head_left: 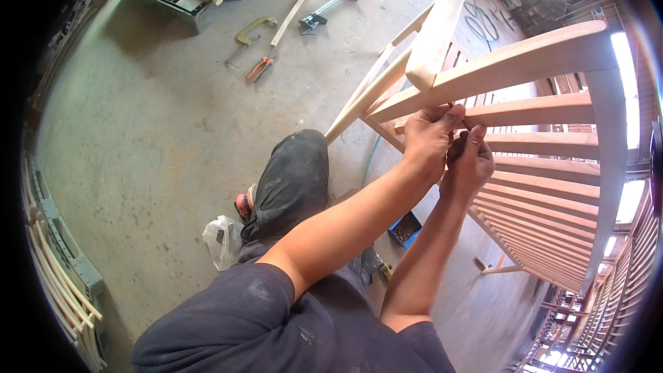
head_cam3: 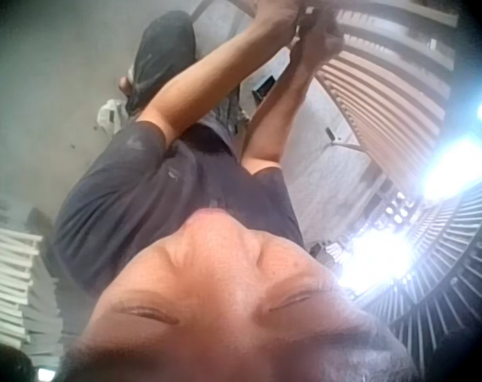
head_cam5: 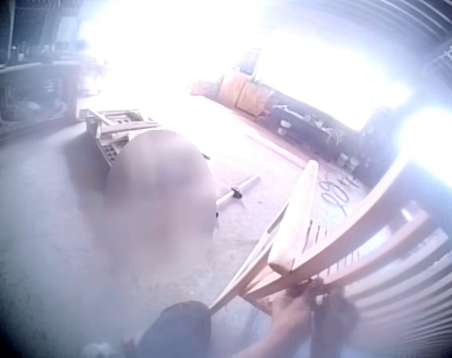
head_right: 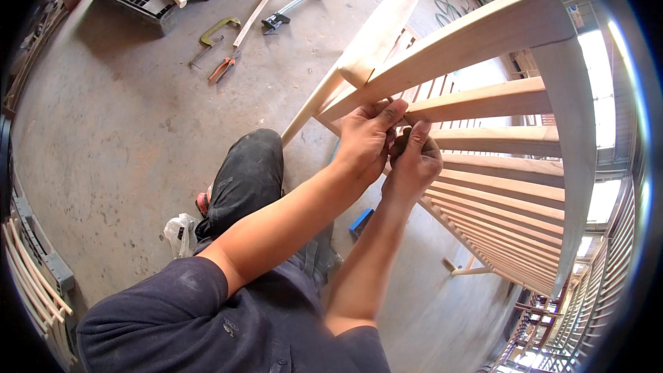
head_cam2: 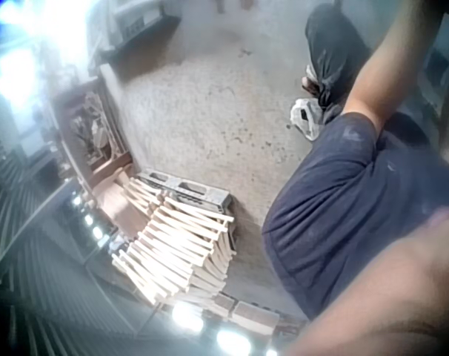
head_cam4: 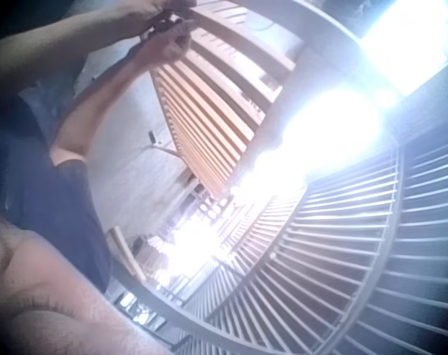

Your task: The person assembles a wooden chair frame by inserting dowels into pre-drilled holes and securing them with a pneumatic nail gun. The person works on the joints of the chair back and seat, using both manual alignment and power tools to fasten the components together.

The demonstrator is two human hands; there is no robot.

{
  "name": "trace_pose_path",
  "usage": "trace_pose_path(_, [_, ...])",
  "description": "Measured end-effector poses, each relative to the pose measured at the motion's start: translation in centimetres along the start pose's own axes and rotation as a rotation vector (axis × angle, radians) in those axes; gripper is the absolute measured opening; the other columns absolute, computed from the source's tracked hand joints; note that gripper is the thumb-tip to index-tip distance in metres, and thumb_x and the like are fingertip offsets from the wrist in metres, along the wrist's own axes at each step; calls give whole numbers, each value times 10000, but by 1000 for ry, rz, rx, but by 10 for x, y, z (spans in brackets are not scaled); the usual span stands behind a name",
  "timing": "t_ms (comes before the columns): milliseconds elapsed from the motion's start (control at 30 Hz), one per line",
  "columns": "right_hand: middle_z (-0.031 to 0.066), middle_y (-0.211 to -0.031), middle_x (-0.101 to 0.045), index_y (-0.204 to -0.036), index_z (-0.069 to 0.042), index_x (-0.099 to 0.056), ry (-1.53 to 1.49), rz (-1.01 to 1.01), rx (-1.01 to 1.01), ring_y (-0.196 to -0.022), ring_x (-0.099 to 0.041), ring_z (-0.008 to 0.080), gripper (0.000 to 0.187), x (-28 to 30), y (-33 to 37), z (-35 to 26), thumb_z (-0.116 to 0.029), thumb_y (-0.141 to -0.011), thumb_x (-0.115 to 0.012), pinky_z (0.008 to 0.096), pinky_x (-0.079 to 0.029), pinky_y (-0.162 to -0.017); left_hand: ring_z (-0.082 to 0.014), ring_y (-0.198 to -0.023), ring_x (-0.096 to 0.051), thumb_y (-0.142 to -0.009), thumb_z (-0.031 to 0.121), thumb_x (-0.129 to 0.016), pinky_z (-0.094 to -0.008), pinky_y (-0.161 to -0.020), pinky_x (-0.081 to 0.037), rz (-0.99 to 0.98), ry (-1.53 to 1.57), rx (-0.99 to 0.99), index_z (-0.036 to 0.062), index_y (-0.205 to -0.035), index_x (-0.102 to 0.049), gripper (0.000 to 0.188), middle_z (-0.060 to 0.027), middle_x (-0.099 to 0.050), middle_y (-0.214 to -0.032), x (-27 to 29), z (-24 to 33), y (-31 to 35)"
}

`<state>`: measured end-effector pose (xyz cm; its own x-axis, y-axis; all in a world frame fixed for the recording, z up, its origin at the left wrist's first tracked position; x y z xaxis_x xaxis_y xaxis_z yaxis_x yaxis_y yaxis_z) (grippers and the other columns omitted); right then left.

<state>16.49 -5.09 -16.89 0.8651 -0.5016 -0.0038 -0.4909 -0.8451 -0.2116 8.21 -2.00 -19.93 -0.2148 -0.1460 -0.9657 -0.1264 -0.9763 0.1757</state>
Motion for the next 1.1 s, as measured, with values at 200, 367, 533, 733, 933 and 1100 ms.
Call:
trace_pose_path(200, [19,-651,-599,-769,-5,-618,-63,0,34,-548,-512,65,359,-3,-4,5,-280,-997,-660,193,-376,-499,-103,-753,-617,-935,107,-718,-242,-612,-500,-39,59,-36,45,-974,-648,101,-27,-666,-874,-3,0,1])
trace_pose_path(367, [37,-685,-621,-848,26,-643,-161,-5,-1,-592,-535,70,295,-2,-1,6,-230,-993,-664,190,-391,-535,-113,-750,-616,-927,120,-731,-255,-636,-515,59,-62,-55,29,-965,-646,130,-40,-657,-847,-2,-1,-1])
trace_pose_path(533, [25,-665,-619,-812,26,-648,-103,30,-29,-535,-511,68,327,-8,6,-1,-248,-988,-675,193,-350,-478,-112,-749,-612,-934,108,-719,-243,-632,-512,26,-87,-19,19,-941,-649,114,-44,-658,-833,3,3,1])
trace_pose_path(733, [9,-632,-596,-758,2,-635,-54,4,17,-497,-478,58,355,2,-3,10,-266,-987,-678,200,-326,-447,-91,-705,-595,-942,105,-708,-230,-592,-499,-20,-50,-84,13,-941,-656,106,-36,-662,-830,1,0,0])
trace_pose_path(933, [29,-664,-611,-835,34,-651,-117,-14,-2,-551,-510,62,295,2,-5,13,-216,-992,-666,195,-352,-474,-92,-651,-582,-933,118,-724,-225,-551,-493,-49,-67,-57,12,-950,-660,125,-35,-659,-842,-2,4,2])
trace_pose_path(1100, [35,-686,-622,-943,71,-682,-214,19,-54,-577,-528,72,272,-9,5,8,-195,-998,-655,200,-381,-492,-105,-662,-607,-925,114,-732,-229,-545,-511,82,-101,-43,6,-943,-658,132,-47,-661,-825,-3,4,3])
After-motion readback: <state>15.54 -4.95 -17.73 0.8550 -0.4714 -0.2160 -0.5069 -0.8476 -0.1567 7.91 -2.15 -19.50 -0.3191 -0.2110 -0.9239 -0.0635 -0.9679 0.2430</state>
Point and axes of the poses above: each hand's wrist, its own y-axis away from the middle knuckle, its own x-axis out of the back of the hand, z = x × y, the point moved 5 cm from there along -y, towards the middle knuckle
